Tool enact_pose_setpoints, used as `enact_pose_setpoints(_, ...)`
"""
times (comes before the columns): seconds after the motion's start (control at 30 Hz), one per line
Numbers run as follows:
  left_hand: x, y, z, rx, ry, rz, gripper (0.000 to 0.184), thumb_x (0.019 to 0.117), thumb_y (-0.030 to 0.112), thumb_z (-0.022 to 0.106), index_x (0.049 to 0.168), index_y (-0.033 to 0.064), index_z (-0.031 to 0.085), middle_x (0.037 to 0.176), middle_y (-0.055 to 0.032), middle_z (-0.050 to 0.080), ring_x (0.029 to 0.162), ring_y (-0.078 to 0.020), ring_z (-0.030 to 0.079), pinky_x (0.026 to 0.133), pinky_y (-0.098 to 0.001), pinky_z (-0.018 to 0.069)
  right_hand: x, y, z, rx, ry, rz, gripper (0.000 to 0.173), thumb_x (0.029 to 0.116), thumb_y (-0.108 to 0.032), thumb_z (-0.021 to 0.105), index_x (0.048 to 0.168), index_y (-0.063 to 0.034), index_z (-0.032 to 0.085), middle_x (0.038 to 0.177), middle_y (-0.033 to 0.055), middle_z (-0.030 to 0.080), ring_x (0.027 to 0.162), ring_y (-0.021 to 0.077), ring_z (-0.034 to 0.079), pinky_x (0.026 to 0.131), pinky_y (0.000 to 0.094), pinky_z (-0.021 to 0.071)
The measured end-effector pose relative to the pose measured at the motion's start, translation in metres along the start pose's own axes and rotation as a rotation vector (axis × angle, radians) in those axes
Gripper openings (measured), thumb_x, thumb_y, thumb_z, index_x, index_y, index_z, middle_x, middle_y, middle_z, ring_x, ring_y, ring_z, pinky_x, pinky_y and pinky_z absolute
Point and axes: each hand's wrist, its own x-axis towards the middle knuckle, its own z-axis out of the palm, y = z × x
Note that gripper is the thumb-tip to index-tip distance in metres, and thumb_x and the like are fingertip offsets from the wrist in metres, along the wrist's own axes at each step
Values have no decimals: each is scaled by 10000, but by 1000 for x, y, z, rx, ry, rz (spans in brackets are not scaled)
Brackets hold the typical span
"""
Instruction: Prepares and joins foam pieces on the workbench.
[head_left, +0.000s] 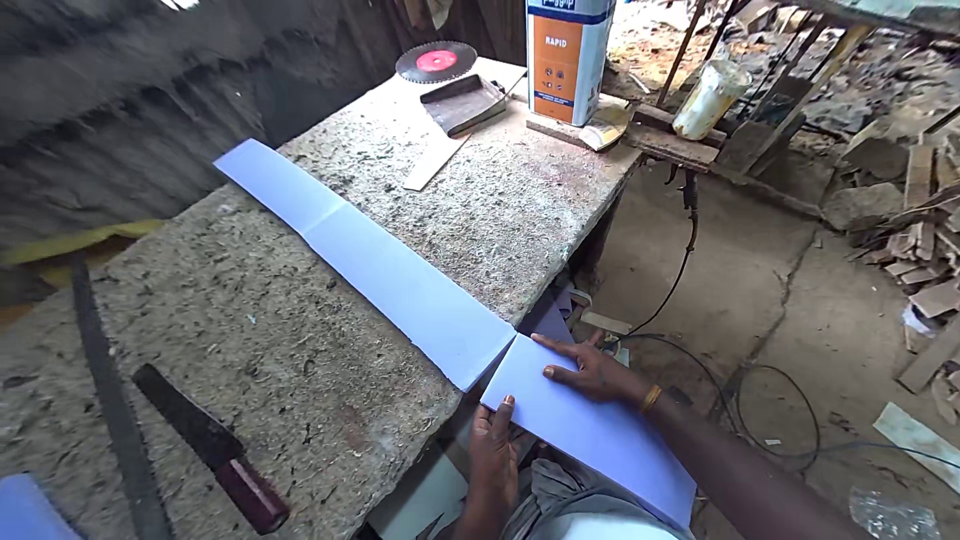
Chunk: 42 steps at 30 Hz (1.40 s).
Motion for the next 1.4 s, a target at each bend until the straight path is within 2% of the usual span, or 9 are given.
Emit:
enact_pose_setpoints(0.1, -2, 0, 0, 13, 2, -5, 390, 1067, 131, 533, 1426, 7, 446, 1146, -232, 675, 930, -343, 731, 748, -498, 643, -1, 4, 3, 19, 9, 6, 592, 1028, -480, 550, 1583, -335, 402, 1547, -73, 505, 1348, 119, 540, 1130, 478, 442)
enact_pose_setpoints(0.23, -1, 0, 0, 8, 10, -8, 373, 1065, 124, 534, 1409, 2, 456, 1123, -232, 677, 909, -339, 733, 734, -491, 645, 0, 4, 4, 25, 13, 6, 587, 1027, -477, 556, 1580, -346, 406, 1510, -37, 546, 1318, 143, 567, 1105, 498, 458)
enact_pose_setpoints(0.5, 3, 4, -3, 14, -3, 8, 357, 1066, 119, 530, 1393, -10, 472, 1118, -234, 680, 918, -340, 732, 745, -494, 643, 5, -3, 1, -8, 10, 5, 589, 1031, -483, 548, 1584, -342, 400, 1512, -31, 545, 1322, 146, 565, 1113, 489, 449)
enact_pose_setpoints(0.83, 0, 3, -1, 6, -18, -17, 370, 1055, 107, 550, 1393, -18, 464, 1128, -238, 679, 919, -345, 733, 744, -494, 644, 0, 1, -3, -18, 9, 15, 607, 1017, -512, 554, 1584, -370, 390, 1548, -75, 503, 1370, 109, 516, 1147, 480, 419)
enact_pose_setpoints(1.07, 0, 6, -2, 5, -26, -13, 383, 1057, 108, 547, 1408, -11, 450, 1128, -238, 677, 904, -350, 735, 729, -499, 647, 2, -1, -2, -15, 12, 27, 604, 1014, -534, 547, 1578, -385, 395, 1529, -77, 523, 1348, 120, 538, 1125, 501, 439)
enact_pose_setpoints(1.4, 3, 10, -2, 2, -20, -20, 375, 1057, 119, 551, 1397, -16, 468, 1133, -242, 676, 912, -349, 734, 743, -503, 645, 7, -3, -3, 6, 16, 5, 598, 1017, -511, 557, 1576, -356, 411, 1544, -85, 506, 1358, 108, 527, 1135, 481, 434)
